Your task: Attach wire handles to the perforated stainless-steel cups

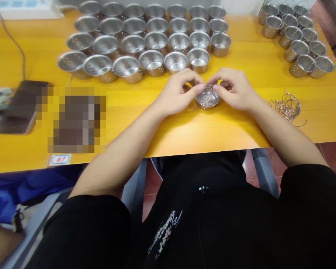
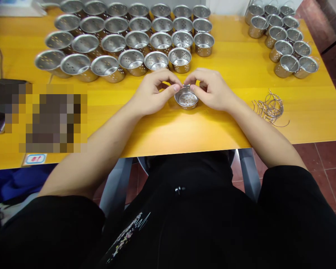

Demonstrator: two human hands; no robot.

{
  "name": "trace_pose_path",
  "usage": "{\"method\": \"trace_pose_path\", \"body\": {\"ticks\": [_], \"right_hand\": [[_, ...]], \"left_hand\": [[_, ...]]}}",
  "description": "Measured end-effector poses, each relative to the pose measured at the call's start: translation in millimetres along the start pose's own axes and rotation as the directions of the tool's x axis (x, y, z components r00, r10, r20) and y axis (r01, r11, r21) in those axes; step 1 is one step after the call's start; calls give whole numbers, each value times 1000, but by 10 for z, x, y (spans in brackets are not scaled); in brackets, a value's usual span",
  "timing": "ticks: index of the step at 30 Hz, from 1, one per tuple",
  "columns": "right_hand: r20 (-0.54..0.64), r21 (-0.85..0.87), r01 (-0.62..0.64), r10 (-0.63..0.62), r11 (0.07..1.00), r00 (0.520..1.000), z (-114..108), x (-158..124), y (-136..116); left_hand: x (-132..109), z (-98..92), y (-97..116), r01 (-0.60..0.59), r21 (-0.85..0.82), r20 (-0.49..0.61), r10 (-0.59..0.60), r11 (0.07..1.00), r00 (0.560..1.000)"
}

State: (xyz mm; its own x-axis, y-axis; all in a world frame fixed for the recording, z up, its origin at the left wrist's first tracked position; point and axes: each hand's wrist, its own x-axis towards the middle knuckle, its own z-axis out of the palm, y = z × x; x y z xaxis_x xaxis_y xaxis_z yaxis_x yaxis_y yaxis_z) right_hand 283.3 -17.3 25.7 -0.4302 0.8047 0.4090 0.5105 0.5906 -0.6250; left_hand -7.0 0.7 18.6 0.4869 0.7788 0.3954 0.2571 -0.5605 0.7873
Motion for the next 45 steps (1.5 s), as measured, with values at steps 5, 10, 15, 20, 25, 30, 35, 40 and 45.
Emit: {"method": "trace_pose_path", "body": {"ticks": [5, 10, 15, 20, 25, 30, 35, 40, 45], "right_hand": [[40, -4, 23, -23, 1000, 999, -30, 8, -34], [40, 6, 124, -124, 992, 991, -20, 14, -7], [85, 28, 75, -77, 997, 993, -14, 10, 30], [102, 47, 67, -72, 997, 992, -36, 13, 25], [103, 35, 88, -91, 996, 991, -34, 10, 23], [77, 53, 127, -131, 990, 988, -46, 2, 21], [92, 35, 107, -110, 994, 990, -86, 3, 0], [104, 21, 119, -121, 993, 987, -94, -5, -10], [124, 25, 153, -155, 988, 980, -123, -20, 1]], "left_hand": [[2, -5, -3, -11, -2, 8, 11, 1000, 1000], [-2, -19, -13, -28, 10, 28, 28, 1000, 999], [4, -20, -15, -34, -17, 52, 35, 999, 998], [0, -26, -6, -10, -20, 57, 11, 1000, 998], [-15, -18, -19, -7, -4, 69, 8, 1000, 998], [-14, -19, -94, -19, -5, 52, 20, 1000, 998], [-21, -21, -127, -14, 9, 63, 14, 1000, 998], [-27, -11, -110, -40, -35, 150, 45, 999, 988], [-31, -7, -76, -44, -50, 192, 53, 998, 980]]}}
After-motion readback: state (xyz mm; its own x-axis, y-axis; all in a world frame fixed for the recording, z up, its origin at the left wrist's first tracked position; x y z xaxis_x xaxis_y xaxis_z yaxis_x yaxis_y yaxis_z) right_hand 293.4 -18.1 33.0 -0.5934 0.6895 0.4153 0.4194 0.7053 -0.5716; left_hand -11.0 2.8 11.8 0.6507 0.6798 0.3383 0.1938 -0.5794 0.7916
